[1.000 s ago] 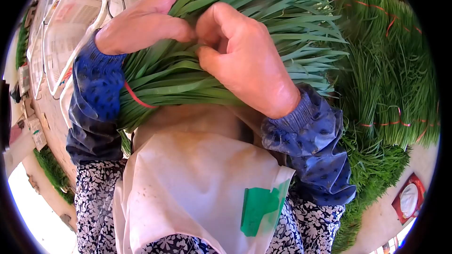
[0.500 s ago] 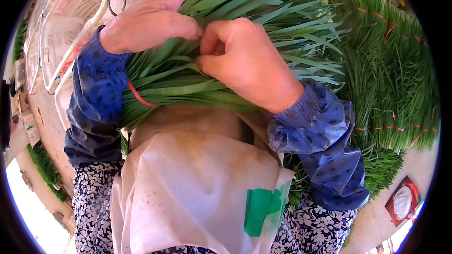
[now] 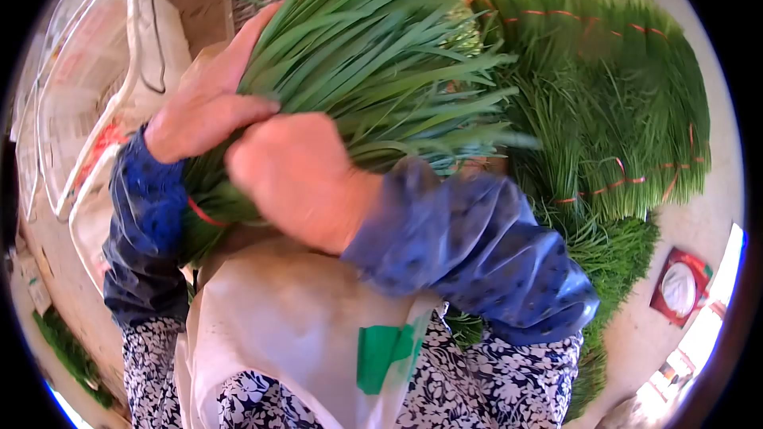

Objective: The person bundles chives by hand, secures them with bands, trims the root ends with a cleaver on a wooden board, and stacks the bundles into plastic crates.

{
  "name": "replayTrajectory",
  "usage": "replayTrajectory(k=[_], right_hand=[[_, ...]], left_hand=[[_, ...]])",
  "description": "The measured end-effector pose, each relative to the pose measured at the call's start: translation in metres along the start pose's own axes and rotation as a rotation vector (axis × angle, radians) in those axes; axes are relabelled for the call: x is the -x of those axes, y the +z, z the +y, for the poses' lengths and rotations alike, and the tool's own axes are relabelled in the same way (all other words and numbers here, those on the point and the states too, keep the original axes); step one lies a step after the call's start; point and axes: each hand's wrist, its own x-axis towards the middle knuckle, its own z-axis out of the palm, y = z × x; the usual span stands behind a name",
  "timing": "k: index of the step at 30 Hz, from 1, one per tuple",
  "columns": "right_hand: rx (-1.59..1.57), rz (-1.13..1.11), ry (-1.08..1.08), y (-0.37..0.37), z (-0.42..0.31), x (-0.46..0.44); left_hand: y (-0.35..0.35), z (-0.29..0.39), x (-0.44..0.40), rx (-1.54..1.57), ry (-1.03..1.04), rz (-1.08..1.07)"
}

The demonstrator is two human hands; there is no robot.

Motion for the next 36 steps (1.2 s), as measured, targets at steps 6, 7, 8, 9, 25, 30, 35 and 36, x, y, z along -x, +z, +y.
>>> replayTrajectory(k=[6,7,8,9,25,30,35,36], right_hand=[[0.155,-0.067,-0.224,-0.014,-0.051,0.001],[0.156,-0.06,-0.21,-0.015,-0.051,0.006],[0.056,-0.042,-0.183,-0.016,-0.05,0.01],[-0.053,-0.038,-0.157,-0.006,-0.048,0.0],[0.2,0.408,0.283,-0.113,0.074,0.061],[0.034,0.112,0.234,-0.085,0.096,0.029],[-0.002,0.433,0.323,-0.079,0.099,0.03],[0.009,0.305,0.308,-0.082,0.097,0.035]], left_hand=[[0.004,0.005,0.002,-0.071,-0.035,0.006],[0.007,0.008,0.002,-0.071,-0.032,-0.009],[0.009,0.009,0.003,-0.12,-0.07,0.008],[-0.002,-0.003,0.008,-0.158,-0.12,0.032],[0.002,0.001,0.002,-0.22,-0.1,0.074],[0.001,-0.001,0.004,-0.205,-0.116,0.084],[0.001,0.001,0.006,-0.217,-0.146,0.086],[0.003,0.001,0.006,-0.206,-0.14,0.086]])
